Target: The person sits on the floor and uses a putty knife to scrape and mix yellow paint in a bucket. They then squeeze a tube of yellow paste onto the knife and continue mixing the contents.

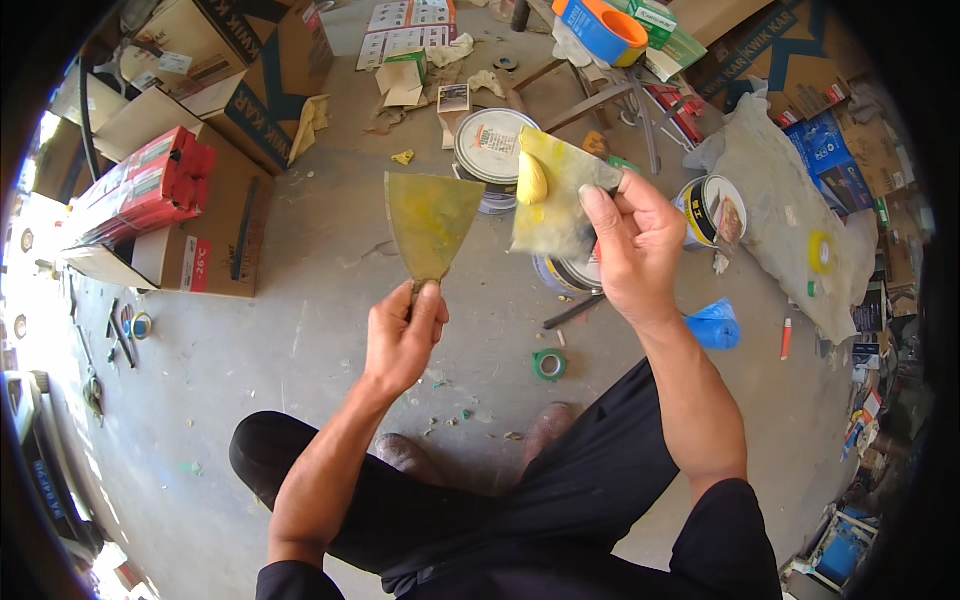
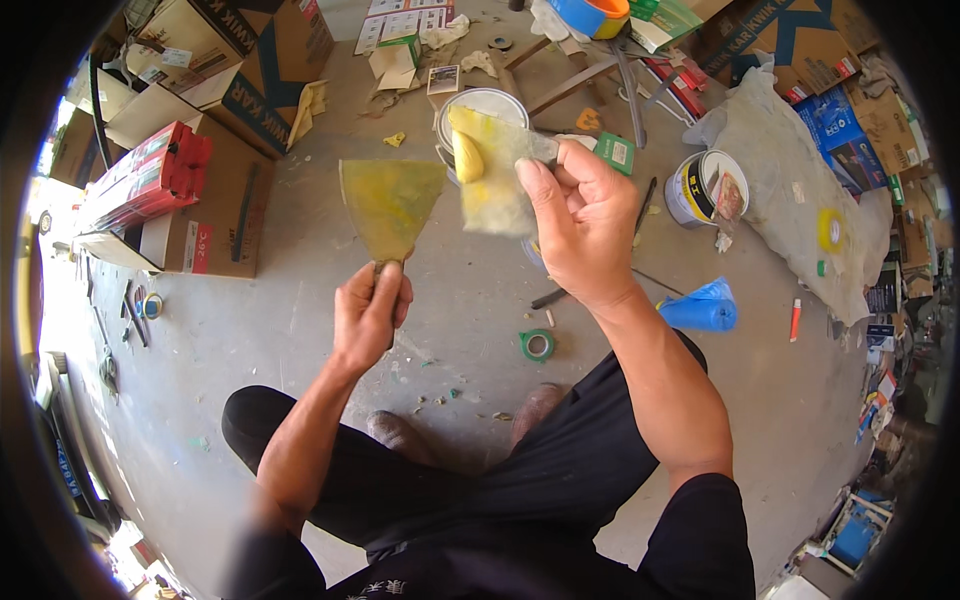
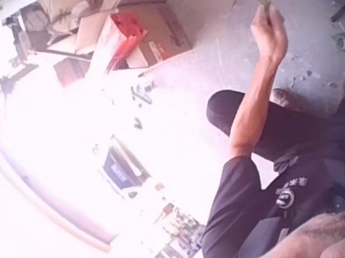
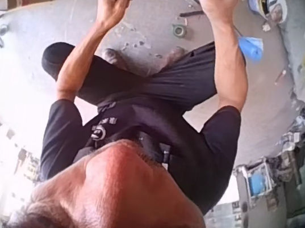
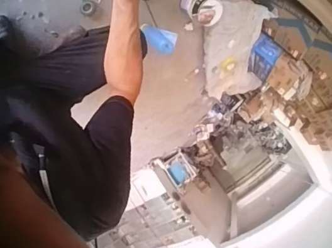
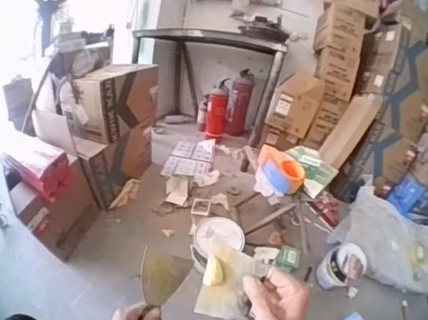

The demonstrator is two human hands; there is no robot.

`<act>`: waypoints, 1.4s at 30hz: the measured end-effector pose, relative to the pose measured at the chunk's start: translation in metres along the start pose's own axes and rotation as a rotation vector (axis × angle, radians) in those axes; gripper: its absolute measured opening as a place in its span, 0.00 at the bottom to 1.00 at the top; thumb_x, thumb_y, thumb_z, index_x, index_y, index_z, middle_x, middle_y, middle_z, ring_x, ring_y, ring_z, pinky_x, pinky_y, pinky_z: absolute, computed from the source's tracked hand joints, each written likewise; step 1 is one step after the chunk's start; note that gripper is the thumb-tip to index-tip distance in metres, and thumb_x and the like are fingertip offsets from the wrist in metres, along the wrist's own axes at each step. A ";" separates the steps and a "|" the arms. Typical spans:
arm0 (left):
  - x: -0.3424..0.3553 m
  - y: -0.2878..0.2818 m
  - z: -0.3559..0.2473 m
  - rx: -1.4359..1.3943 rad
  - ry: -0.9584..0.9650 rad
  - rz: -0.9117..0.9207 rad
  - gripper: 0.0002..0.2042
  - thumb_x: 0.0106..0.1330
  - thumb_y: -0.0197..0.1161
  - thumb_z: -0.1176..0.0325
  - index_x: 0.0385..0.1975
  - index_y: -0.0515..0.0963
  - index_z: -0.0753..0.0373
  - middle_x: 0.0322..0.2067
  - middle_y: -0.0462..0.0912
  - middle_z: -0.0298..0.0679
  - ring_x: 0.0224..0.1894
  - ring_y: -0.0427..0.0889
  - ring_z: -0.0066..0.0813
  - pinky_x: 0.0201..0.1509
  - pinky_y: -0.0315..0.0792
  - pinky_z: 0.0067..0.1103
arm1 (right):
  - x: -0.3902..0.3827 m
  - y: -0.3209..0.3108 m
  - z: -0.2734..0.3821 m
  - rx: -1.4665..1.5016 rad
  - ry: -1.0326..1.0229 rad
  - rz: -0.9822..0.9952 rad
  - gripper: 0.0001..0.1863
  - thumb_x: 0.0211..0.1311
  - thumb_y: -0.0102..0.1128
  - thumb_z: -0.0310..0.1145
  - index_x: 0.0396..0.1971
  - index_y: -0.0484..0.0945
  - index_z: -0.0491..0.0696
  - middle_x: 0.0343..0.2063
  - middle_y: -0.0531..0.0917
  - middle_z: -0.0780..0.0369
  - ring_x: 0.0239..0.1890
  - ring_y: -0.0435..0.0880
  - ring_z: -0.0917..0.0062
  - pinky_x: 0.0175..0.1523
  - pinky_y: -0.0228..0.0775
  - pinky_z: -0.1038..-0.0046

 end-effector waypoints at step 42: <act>-0.024 0.007 -0.025 -0.390 -0.135 0.088 0.22 0.88 0.45 0.55 0.49 0.79 0.70 0.23 0.75 0.30 0.19 0.68 0.12 0.21 0.64 0.15 | -0.023 0.083 0.027 -0.960 -0.764 0.162 0.25 0.47 0.69 0.17 0.50 0.88 0.40 0.33 0.79 0.62 0.30 0.77 0.69 0.33 0.72 0.69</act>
Point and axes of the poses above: each hand's wrist, its own x-axis towards the middle knuckle, its own y-axis out of the palm, z = x × y, the point moved 5 cm from there along x, towards the middle knuckle
